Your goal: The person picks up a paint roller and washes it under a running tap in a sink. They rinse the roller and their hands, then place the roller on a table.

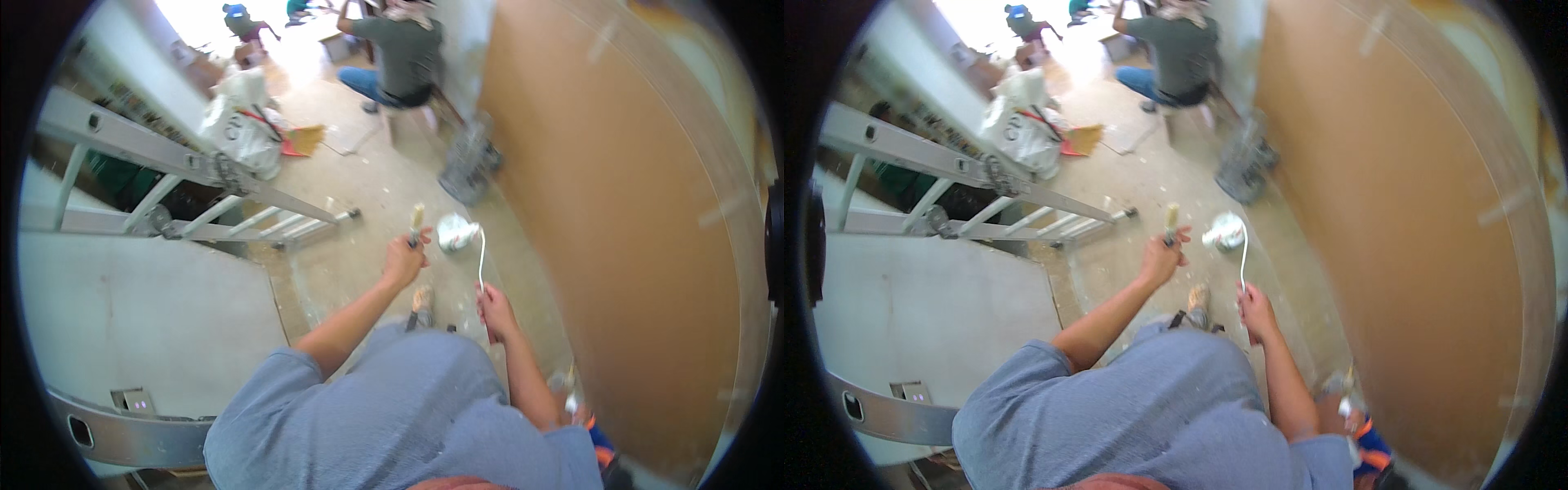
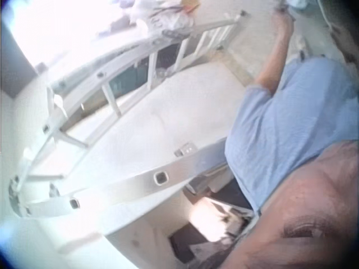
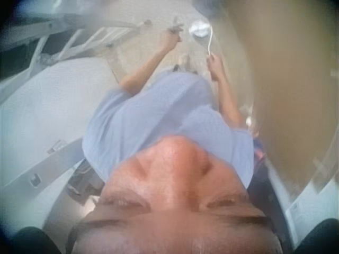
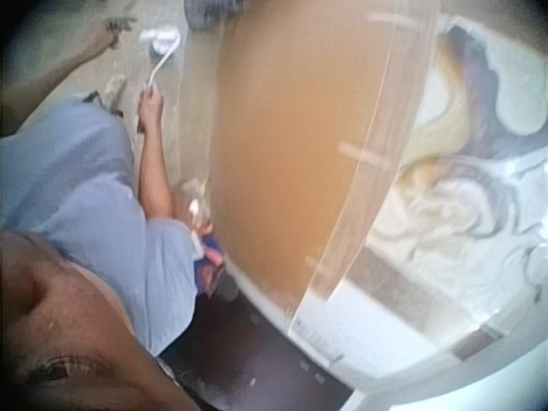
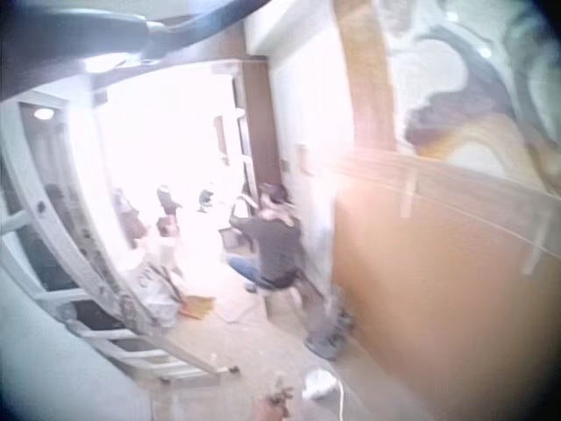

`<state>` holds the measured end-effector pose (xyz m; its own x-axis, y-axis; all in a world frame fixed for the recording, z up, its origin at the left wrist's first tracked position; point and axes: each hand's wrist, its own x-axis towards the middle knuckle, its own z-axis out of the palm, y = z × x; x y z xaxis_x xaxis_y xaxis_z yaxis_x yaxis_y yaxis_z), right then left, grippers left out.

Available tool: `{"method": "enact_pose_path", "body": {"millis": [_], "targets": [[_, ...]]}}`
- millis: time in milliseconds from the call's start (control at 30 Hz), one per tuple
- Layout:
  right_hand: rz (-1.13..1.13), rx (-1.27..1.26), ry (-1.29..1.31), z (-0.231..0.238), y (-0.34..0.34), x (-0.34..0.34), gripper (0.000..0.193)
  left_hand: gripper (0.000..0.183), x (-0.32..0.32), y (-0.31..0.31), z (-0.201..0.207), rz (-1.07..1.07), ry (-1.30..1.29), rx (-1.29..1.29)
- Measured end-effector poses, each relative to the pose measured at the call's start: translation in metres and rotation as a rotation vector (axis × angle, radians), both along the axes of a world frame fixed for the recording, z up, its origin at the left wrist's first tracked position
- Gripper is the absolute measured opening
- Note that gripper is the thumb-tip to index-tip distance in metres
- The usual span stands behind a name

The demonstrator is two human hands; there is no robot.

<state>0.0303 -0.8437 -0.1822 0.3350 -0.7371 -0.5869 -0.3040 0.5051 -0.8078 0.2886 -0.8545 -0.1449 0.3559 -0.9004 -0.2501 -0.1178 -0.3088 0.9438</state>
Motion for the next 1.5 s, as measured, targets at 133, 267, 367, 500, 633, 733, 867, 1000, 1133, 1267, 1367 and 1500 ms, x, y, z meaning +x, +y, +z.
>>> {"method": "enact_pose_path", "body": {"millis": [133, 267, 367, 500, 633, 733, 867, 1000, 1133, 1267, 1367, 1500], "targets": [[0.383, -0.277, 0.081, -0.001, -0.047, 0.075, 0.045, 0.038, 0.076, -0.017, -0.05, 0.021, -0.414, 0.018], [0.689, -0.186, -0.052, 0.019, -0.091, 0.147, 0.057, 0.038, 0.123, -0.01, -0.062, 0.245, -0.297, 0.092], [0.863, -0.037, -0.006, 0.044, -0.107, 0.187, 0.06, 0.031, 0.159, 0.013, -0.078, 0.558, -0.22, -0.032], [0.893, 0.018, 0.061, 0.049, -0.112, 0.222, 0.054, 0.037, 0.179, 0.046, -0.044, 0.779, 0.301, 0.061], [0.9, 0.07, -0.112, 0.044, -0.107, 0.259, 0.055, 0.048, 0.142, 0.066, -0.033, 0.733, 0.113, 0.164], [0.936, -0.006, -0.218, 0.056, -0.103, 0.267, 0.062, 0.053, 0.11, 0.048, -0.002, 0.668, 0.076, 0.164], [1.087, -0.259, -0.073, 0.071, -0.111, 0.261, 0.074, 0.05, 0.083, 0.029, 0.011, 0.524, 0.17, 0.098], [1.049, -0.125, -0.115, 0.048, -0.131, 0.248, 0.064, 0.041, 0.064, 0.026, 0.031, 0.376, 0.322, -0.052], [1.017, 0.003, -0.034, 0.055, -0.134, 0.228, 0.046, 0.039, 0.075, 0.044, 0.047, 0.416, 0.332, 0.055], [1.089, -0.119, -0.147, 0.052, -0.147, 0.224, 0.043, 0.058, 0.119, 0.053, -0.009, 0.891, -0.666, 0.025], [1.185, -0.275, -0.105, 0.068, -0.145, 0.235, 0.041, 0.074, 0.163, 0.047, -0.051, 0.867, 0.01, -0.042], [1.264, -0.401, -0.081, 0.059, -0.135, 0.246, 0.024, 0.088, 0.179, 0.02, -0.05, 0.949, 0.251, -0.024]]}}
